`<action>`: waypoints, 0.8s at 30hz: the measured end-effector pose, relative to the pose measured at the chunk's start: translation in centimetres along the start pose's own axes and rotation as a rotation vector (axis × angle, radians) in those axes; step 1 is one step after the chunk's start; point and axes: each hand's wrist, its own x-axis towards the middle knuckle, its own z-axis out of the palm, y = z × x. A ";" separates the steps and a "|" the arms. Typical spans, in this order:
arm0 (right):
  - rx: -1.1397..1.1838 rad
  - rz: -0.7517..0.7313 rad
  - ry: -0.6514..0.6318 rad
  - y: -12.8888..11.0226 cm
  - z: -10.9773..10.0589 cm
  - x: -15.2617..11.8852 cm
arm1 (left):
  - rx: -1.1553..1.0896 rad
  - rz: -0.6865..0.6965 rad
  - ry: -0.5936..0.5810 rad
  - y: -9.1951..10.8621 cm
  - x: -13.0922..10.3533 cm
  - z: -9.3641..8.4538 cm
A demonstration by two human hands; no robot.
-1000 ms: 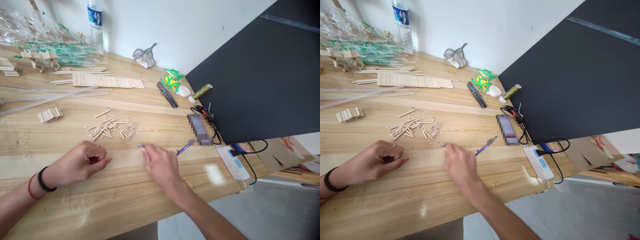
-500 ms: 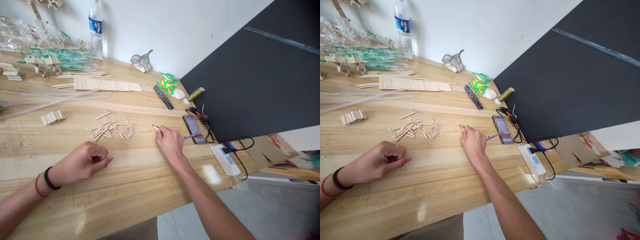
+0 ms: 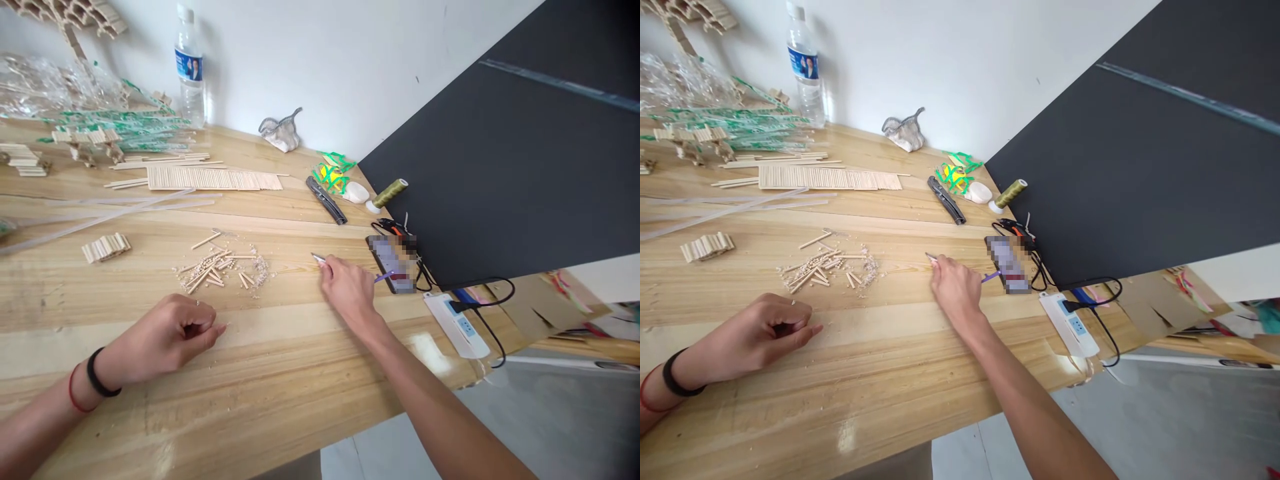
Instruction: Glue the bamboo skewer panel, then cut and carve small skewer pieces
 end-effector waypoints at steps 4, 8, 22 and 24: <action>-0.017 -0.076 -0.032 0.3 -0.2 0.1 | -0.001 0.009 0.001 -0.1 0.0 0.0; -0.017 -0.075 -0.034 0.4 -0.3 0.0 | 0.007 0.022 0.007 -0.2 0.0 0.1; -0.017 -0.034 -0.025 0.6 -0.3 0.2 | 0.053 0.021 0.007 -0.4 -0.3 0.3; -0.013 -0.038 -0.041 0.8 -0.2 0.5 | 0.054 0.011 0.006 -0.5 -0.3 0.3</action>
